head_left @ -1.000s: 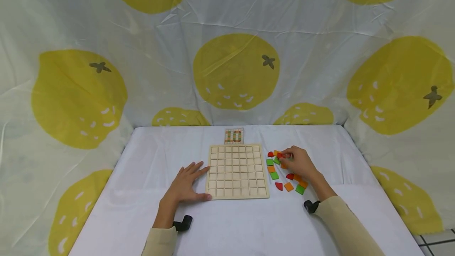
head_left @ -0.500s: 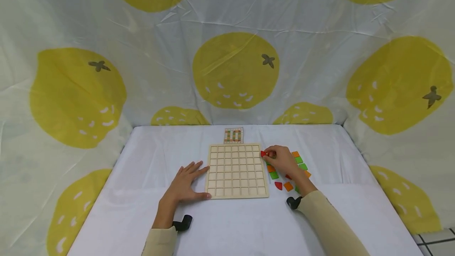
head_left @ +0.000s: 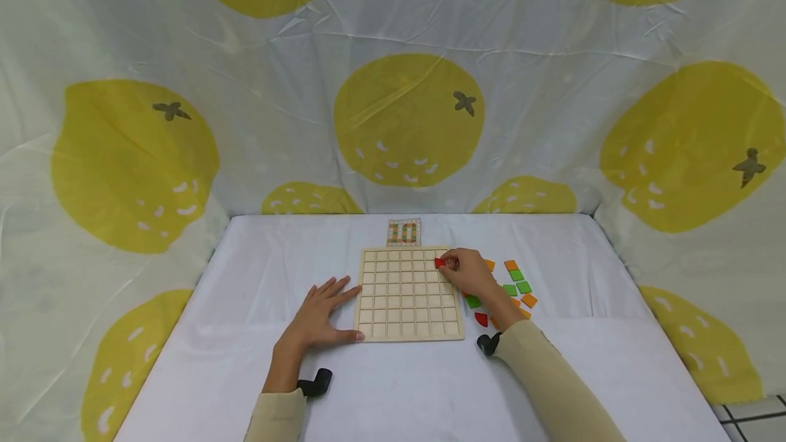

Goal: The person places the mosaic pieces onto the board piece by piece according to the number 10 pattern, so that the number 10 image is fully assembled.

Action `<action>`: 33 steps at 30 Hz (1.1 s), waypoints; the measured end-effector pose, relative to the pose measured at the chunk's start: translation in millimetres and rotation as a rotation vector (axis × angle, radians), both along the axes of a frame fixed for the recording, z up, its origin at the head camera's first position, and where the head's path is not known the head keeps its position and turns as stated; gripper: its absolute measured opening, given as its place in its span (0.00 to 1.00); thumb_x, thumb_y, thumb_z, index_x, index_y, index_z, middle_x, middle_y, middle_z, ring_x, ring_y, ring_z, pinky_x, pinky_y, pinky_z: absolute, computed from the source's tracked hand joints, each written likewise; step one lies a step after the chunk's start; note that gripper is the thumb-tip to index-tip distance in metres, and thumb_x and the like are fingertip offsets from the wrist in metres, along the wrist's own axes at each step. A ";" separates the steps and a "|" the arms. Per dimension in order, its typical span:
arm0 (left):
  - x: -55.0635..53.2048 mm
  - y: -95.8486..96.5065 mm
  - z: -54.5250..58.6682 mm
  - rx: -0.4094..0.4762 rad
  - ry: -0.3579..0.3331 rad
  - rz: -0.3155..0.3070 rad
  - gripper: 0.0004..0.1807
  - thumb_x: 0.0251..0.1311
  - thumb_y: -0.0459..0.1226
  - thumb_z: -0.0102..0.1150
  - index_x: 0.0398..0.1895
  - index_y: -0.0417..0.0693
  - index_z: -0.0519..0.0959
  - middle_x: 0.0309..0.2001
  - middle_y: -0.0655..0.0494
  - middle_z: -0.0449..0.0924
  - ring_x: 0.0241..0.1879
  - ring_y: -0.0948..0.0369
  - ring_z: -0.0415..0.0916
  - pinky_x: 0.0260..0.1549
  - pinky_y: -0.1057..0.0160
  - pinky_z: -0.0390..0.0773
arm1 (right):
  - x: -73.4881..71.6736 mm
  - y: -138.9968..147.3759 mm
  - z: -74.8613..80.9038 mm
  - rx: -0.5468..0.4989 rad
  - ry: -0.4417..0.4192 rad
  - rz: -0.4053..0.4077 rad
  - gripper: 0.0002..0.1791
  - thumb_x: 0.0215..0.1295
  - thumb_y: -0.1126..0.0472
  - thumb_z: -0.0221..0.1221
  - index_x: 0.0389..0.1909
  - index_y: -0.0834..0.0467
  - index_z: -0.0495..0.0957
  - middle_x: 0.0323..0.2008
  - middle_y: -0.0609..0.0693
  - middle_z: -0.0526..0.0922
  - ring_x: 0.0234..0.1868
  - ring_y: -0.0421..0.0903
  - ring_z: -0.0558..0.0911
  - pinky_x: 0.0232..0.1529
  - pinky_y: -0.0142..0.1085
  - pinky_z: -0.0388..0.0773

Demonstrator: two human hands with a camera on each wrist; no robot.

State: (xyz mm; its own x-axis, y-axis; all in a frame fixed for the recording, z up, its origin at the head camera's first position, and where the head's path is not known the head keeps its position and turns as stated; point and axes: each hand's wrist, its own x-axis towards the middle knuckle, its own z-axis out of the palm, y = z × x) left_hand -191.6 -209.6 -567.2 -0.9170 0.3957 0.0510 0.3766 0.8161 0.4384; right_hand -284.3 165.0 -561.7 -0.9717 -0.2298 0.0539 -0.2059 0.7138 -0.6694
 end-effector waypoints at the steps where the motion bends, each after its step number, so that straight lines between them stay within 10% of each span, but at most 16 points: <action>1: -0.1 -0.2 0.0 0.003 -0.004 0.001 0.54 0.42 0.70 0.71 0.76 0.66 0.69 0.80 0.53 0.61 0.80 0.43 0.53 0.76 0.30 0.49 | 0.0 -2.1 1.1 0.004 -0.004 -0.005 0.13 0.68 0.55 0.68 0.47 0.57 0.87 0.28 0.46 0.78 0.27 0.43 0.73 0.30 0.34 0.70; 33: -0.9 0.1 0.1 -0.007 -0.036 0.015 0.54 0.43 0.71 0.70 0.77 0.68 0.67 0.81 0.55 0.58 0.82 0.46 0.50 0.77 0.32 0.46 | 1.0 -18.6 3.9 0.021 -0.007 -0.027 0.14 0.66 0.51 0.68 0.49 0.53 0.87 0.28 0.45 0.80 0.27 0.43 0.74 0.31 0.35 0.71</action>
State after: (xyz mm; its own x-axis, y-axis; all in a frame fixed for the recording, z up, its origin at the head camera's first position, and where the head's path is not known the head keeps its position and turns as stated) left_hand -192.4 -209.6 -567.1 -0.9240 0.3820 0.0148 0.3481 0.8247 0.4458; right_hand -283.3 146.4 -557.8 -0.9779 -0.2045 0.0428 -0.1820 0.7331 -0.6554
